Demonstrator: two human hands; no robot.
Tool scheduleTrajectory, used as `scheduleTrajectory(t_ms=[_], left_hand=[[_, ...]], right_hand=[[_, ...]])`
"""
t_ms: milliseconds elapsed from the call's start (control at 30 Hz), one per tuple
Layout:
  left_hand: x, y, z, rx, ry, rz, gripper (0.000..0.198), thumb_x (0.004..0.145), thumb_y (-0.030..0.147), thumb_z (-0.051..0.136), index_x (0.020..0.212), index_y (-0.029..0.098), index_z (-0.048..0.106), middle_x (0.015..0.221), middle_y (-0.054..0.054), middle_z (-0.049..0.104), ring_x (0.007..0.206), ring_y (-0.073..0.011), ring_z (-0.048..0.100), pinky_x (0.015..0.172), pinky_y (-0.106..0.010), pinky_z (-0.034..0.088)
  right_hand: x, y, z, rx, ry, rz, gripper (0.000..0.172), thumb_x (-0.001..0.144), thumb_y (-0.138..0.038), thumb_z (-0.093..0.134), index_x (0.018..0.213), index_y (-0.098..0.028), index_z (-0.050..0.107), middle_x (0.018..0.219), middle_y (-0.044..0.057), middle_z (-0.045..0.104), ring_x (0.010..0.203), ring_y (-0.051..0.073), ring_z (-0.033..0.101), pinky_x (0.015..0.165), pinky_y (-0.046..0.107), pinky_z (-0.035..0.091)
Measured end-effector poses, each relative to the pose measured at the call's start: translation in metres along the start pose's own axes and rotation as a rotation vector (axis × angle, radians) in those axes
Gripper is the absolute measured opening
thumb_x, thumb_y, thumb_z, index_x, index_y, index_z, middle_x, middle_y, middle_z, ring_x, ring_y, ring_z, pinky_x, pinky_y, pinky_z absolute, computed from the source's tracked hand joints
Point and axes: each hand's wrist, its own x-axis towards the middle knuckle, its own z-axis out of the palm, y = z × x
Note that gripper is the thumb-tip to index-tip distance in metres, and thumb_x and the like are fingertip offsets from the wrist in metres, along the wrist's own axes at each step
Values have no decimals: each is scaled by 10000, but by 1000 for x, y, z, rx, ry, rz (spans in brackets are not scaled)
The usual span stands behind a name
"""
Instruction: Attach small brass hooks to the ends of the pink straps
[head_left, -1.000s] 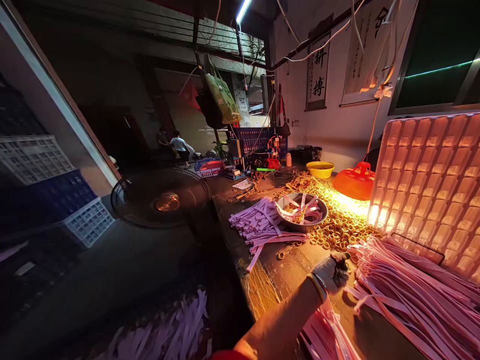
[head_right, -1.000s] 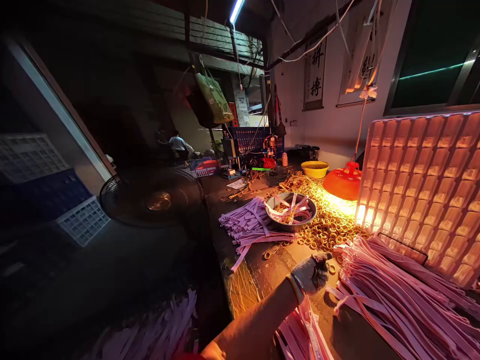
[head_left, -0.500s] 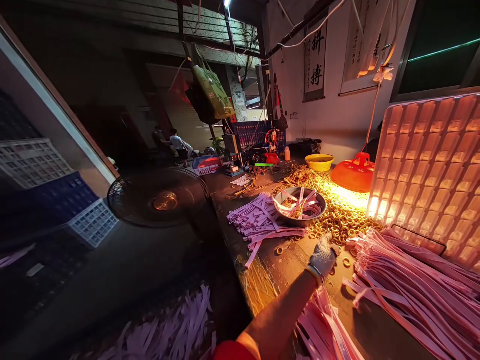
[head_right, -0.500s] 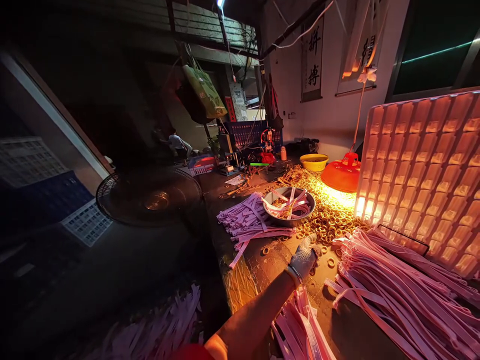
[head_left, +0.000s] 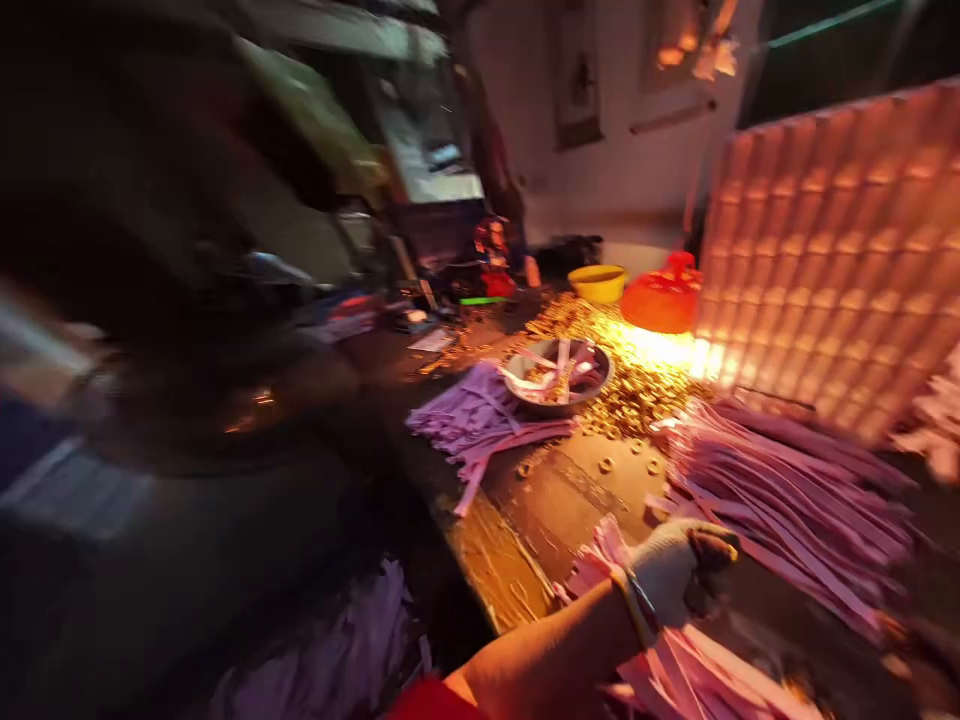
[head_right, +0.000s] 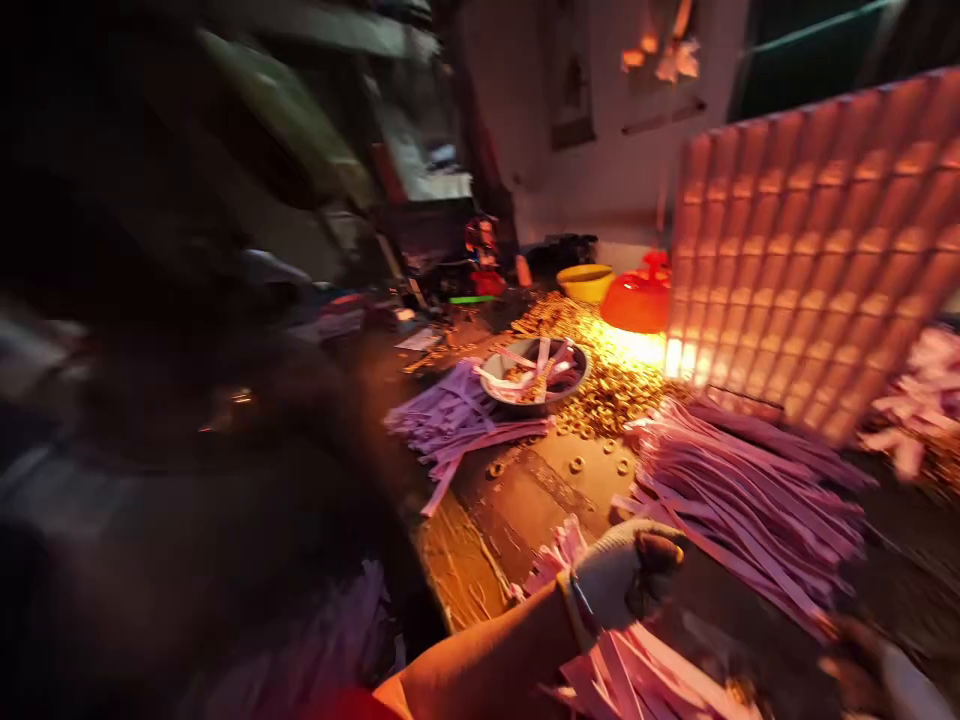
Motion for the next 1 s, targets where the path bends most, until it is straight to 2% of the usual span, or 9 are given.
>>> scheduleTrajectory(t_ms=[67, 133, 200, 300, 533, 600, 767, 867, 1000], left_hand=[[-13, -11, 13, 130, -46, 23, 244, 658, 124, 761, 627, 178, 524, 522, 44, 411, 369, -57, 379, 334, -155, 168], [-16, -14, 19, 121, -75, -40, 210, 670, 202, 776, 771, 180, 593, 571, 56, 457, 400, -47, 395, 344, -136, 155], [-13, -15, 18, 109, -111, -98, 263, 682, 242, 790, 881, 191, 625, 585, 77, 447, 420, -32, 374, 355, -121, 172], [-10, -23, 13, 198, -137, -51, 211, 721, 250, 783, 868, 178, 651, 562, 69, 456, 431, -41, 389, 367, -131, 247], [-19, -41, 9, 351, -189, 122, 322, 792, 318, 775, 1051, 135, 722, 596, 30, 558, 478, -57, 457, 409, -140, 346], [-17, -40, 8, 295, -166, 55, 313, 778, 321, 786, 1020, 133, 720, 610, 30, 564, 482, -53, 465, 404, -130, 349], [-10, -31, 4, -21, -31, -347, 165, 819, 250, 707, 935, 133, 694, 625, 17, 583, 406, -29, 394, 306, -98, 212], [-11, -30, 1, -53, 32, -378, 150, 821, 200, 681, 953, 132, 702, 660, -6, 636, 399, -33, 411, 295, -102, 215], [-12, -33, 1, 13, 32, -344, 132, 830, 185, 676, 940, 130, 723, 661, 6, 652, 392, -14, 382, 319, -97, 189]], right_hand=[[-38, 6, -42, -98, 135, 28, 317, 819, -321, 782, 1117, -238, 710, 1076, 57, 701, 991, 262, 660, 828, 440, 586], [-71, 9, -60, -217, 212, 6, 345, 682, -237, 824, 1020, -273, 766, 929, 43, 725, 919, 277, 668, 826, 453, 575], [-86, 15, -57, -222, 192, -7, 427, 737, -234, 759, 1160, -270, 718, 1010, 52, 723, 957, 254, 665, 924, 455, 536], [-82, 28, -40, -77, 206, 29, 430, 794, -304, 751, 1208, -256, 645, 964, 27, 694, 871, 181, 645, 842, 347, 550], [-71, 35, -18, 56, 316, 73, 371, 719, -337, 776, 1046, -263, 618, 919, 11, 648, 846, 167, 619, 823, 311, 558], [-70, 33, -19, 45, 361, 68, 352, 703, -325, 767, 1017, -259, 621, 904, 14, 647, 828, 167, 612, 802, 309, 559], [-71, 27, -24, 140, 388, 139, 399, 650, -345, 802, 998, -249, 633, 930, 24, 670, 803, 185, 626, 742, 328, 568], [-73, 26, -26, 186, 383, 187, 446, 642, -356, 815, 1032, -240, 632, 917, 21, 661, 755, 170, 619, 676, 299, 554], [-72, 25, -28, 88, 394, 192, 406, 676, -363, 788, 1033, -256, 627, 934, 27, 637, 788, 185, 620, 723, 328, 557]])
